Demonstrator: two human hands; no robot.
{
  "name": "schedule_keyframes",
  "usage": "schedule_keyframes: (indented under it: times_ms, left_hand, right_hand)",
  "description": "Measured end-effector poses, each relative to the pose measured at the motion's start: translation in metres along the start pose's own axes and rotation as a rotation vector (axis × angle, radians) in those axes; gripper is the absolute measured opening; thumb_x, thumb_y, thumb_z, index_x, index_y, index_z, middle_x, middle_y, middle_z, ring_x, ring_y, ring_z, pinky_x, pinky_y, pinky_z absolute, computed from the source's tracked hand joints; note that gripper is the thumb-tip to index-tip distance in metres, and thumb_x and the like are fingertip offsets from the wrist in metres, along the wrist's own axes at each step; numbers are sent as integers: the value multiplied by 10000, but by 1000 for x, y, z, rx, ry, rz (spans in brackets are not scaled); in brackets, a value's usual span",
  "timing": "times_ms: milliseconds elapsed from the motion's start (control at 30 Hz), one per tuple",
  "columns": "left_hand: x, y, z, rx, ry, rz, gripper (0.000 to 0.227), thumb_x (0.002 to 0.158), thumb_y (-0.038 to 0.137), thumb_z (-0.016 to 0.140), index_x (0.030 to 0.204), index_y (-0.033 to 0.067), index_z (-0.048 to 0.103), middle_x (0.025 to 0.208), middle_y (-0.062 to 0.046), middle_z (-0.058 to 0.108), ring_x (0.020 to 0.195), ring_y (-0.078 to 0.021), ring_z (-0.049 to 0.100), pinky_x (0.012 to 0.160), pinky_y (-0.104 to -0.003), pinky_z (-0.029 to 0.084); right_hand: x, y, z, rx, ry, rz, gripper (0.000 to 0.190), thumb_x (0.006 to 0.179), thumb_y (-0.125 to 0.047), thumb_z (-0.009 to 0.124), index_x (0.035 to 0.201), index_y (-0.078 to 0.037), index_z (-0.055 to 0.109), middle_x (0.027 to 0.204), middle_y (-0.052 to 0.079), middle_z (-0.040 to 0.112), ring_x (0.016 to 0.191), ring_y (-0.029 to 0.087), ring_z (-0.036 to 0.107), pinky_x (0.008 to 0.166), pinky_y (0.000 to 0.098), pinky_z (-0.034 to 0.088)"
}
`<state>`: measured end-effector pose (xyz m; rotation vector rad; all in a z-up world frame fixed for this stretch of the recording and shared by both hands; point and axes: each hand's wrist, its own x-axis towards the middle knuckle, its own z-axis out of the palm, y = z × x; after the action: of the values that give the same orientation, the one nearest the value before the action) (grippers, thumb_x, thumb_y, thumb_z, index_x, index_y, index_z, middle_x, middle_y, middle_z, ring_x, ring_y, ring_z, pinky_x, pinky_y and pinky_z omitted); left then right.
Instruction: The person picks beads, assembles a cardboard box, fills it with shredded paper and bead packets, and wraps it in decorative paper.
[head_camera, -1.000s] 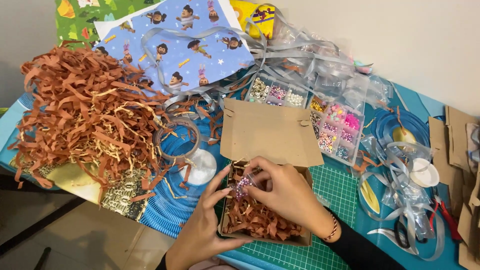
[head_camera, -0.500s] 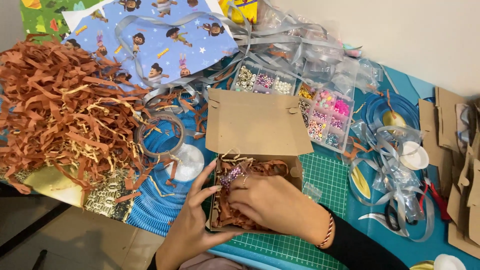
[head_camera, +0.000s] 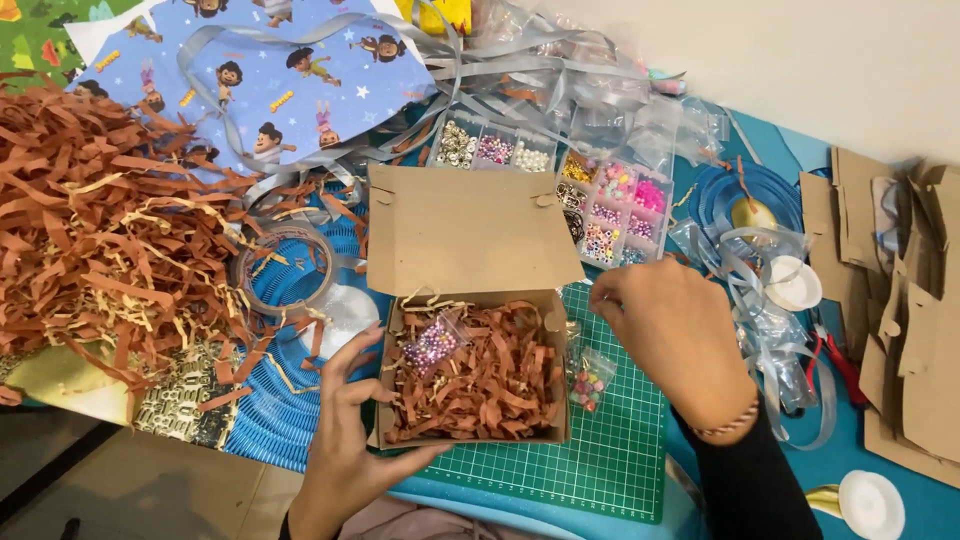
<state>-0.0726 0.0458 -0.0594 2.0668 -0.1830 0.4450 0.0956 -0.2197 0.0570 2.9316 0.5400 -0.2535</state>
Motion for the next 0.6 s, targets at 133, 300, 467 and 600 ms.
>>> schedule_keyframes:
  times_ms: [133, 300, 467, 600]
  left_hand:
    - [-3, 1, 0, 68, 70, -53, 651, 695, 364, 937, 1081, 159, 455, 1548, -204, 383, 1485, -396, 396, 1200, -575, 374]
    - [-3, 2, 0, 60, 58, -45, 656, 704, 353, 933, 1124, 164, 466, 1563, -208, 379, 1494, -397, 389, 1209, -570, 368]
    - [-3, -2, 0, 47, 41, -36, 638, 726, 349, 926, 1131, 178, 463, 1564, -197, 368, 1493, -394, 379, 1200, -569, 378]
    - [-3, -2, -1, 21, 17, -35, 629, 756, 348, 906, 1152, 176, 449, 1549, -206, 353, 1492, -409, 378, 1200, -579, 406]
  right_hand:
    - [18, -9, 23, -68, -189, -27, 329, 799, -504, 838, 1063, -315, 787, 953, 65, 763, 948, 331, 740, 686, 497, 603]
    - [24, -9, 38, -59, -264, -128, 187, 851, -278, 776, 744, -147, 696, 789, 39, 685, 722, 301, 692, 553, 425, 531]
    - [0, 2, -29, 94, -377, -79, 87, 934, -337, 733, 884, -267, 723, 850, -115, 769, 790, 127, 728, 693, 370, 596]
    - [-22, 11, -61, 231, -144, 58, 167, 930, -387, 694, 1083, -326, 666, 860, -104, 778, 620, 188, 697, 576, 415, 511]
